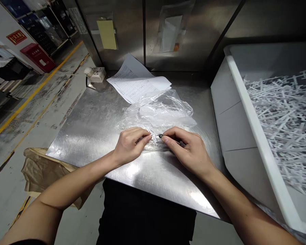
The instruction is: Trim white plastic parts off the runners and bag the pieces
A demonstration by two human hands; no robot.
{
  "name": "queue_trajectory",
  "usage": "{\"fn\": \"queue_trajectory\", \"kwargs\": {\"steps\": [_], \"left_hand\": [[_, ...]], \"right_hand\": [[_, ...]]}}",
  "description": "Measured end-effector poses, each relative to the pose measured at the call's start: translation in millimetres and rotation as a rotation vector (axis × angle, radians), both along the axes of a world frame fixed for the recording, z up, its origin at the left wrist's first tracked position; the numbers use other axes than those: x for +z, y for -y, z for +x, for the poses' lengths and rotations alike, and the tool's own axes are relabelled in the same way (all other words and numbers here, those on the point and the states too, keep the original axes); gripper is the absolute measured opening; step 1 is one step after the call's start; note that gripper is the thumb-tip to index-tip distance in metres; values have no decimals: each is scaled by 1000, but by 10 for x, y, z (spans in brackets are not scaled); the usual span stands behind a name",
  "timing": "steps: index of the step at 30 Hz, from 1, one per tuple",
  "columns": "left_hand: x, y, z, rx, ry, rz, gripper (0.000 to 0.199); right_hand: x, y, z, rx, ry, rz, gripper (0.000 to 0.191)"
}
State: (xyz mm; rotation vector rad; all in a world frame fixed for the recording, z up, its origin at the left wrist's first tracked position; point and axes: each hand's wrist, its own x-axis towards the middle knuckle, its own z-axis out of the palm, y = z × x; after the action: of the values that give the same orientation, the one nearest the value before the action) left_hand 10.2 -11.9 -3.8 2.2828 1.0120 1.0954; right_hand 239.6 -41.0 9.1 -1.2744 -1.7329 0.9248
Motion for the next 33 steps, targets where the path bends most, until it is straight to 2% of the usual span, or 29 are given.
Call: {"fn": "queue_trajectory", "kwargs": {"steps": [7,21,29,33], "left_hand": [[-15,-4,-2,-8,33,28,10],[-18,2,2,5,37,24,13],[2,9,6,35,-18,-6,19],[6,-1,10,20,-44,-29,16]], "right_hand": [[43,29,-27,83,-2,9,17],[24,39,-41,88,15,78,15],[-89,2,-57,29,-37,-58,23],[-129,-33,-36,-14,-92,-69,24]]}}
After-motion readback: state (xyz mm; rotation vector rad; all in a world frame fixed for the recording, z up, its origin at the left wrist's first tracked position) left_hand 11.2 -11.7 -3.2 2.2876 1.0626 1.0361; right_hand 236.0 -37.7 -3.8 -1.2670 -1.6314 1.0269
